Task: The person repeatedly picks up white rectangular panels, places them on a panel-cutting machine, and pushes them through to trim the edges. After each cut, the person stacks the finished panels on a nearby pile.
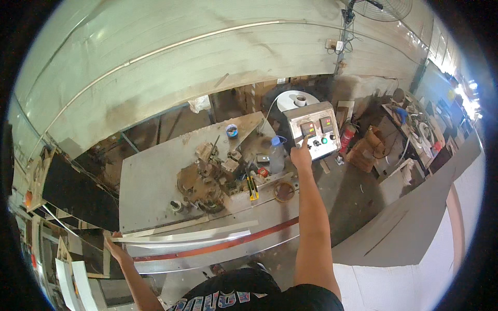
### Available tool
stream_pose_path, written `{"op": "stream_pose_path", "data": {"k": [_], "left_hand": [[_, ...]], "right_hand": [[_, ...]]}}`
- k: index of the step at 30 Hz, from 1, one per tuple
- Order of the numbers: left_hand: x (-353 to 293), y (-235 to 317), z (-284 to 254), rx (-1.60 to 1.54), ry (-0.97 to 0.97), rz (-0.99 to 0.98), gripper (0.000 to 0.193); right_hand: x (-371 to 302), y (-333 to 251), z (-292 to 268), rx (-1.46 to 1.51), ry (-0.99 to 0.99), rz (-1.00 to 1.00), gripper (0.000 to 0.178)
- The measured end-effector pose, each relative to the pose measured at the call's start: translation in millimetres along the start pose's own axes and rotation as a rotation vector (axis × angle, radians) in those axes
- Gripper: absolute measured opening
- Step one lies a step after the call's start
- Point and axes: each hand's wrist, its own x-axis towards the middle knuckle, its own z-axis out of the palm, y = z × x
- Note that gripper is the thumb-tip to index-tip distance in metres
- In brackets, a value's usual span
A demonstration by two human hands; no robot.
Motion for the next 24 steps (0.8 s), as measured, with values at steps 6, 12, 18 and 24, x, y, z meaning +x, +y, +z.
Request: {"op": "stream_pose_path", "data": {"k": [6,12,18,24], "left_hand": [[-5.1,5.1,7.4,-0.01,0.004,-0.01,0.071],[13.4,-31.1,-24.0,-0.01,-0.11,0.089,0.069],[37.7,-88.5,-19.8,0.092,-0.275,0.111,0.069],[101.6,-121.6,-31.4,0.414,-0.443,0.194,0.069]], "right_hand": [[5.9,13.4,-14.8,-0.014,-0.01,-0.071,0.097],[-118.8,71.3,39.5,0.11,-0.207,-0.359,0.037],[-344.4,55.7,128.2,1.083,-0.291,0.239,0.056],[-390.6,15.2,174.2,1.619,0.095,0.628,0.041]]}}
